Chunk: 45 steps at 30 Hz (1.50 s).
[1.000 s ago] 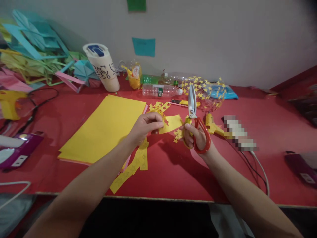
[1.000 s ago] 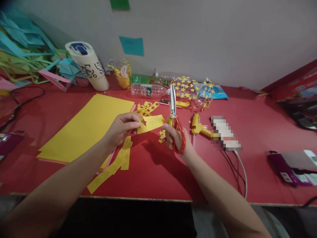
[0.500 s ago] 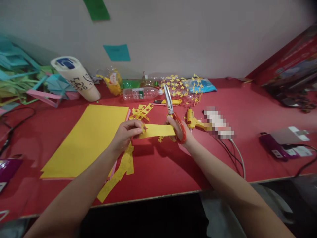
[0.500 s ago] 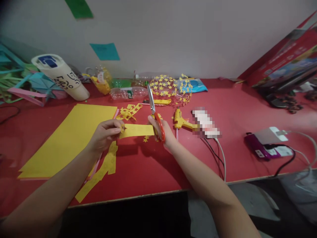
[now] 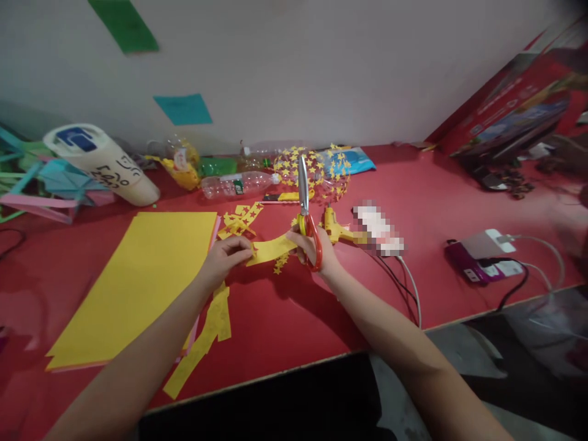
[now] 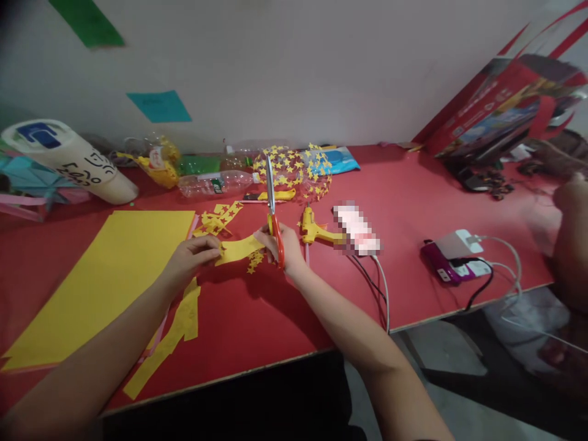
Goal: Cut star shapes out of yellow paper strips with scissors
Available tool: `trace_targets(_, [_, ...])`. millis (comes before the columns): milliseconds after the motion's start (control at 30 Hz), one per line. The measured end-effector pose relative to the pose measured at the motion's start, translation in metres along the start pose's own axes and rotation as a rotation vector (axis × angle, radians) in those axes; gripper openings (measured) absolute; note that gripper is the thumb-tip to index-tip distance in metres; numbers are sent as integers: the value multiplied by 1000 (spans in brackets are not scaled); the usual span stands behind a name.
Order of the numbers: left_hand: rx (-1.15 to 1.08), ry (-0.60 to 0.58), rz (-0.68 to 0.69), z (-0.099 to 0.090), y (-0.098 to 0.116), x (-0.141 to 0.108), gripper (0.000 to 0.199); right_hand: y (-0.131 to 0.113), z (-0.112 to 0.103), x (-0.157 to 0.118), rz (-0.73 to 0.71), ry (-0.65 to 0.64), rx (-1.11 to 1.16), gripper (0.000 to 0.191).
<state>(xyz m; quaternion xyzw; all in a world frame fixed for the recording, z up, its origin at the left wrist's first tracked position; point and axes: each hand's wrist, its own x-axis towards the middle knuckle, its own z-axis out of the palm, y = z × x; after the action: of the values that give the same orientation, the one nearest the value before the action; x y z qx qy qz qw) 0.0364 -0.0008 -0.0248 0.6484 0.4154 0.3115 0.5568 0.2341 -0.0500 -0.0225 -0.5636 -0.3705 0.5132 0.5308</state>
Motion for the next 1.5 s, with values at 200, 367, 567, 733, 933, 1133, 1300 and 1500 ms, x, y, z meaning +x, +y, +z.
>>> trace_targets(200, [53, 98, -118, -10, 3, 9, 18, -4, -8, 5, -33, -4, -8, 20])
trace_targets(367, [516, -174, 42, -11, -4, 15, 16, -15, -20, 10, -189, 65, 128, 16])
trace_targets(567, [607, -305, 32, 18, -11, 15, 16, -20, -21, 12, -233, 49, 127, 17])
trace_targets(733, [547, -208, 6, 16, -9, 11, 14, -20, -13, 8, -216, 26, 66, 15])
trace_targets(933, [-56, -173, -76, 15, 9, -9, 36, -11, 8, 4, -227, 74, 10, 21])
trace_targets(1133, [-335, 270, -120, 27, 8, -11, 24, -9, 36, -3, -240, 62, -88, 23])
trace_targets(1300, [-300, 311, -125, 19, -6, -14, 29, -18, 42, -12, -216, -19, -192, 25])
trace_targets(1500, [-201, 104, -282, 16, -10, -26, 43, -10, 43, -16, -126, -97, -247, 26])
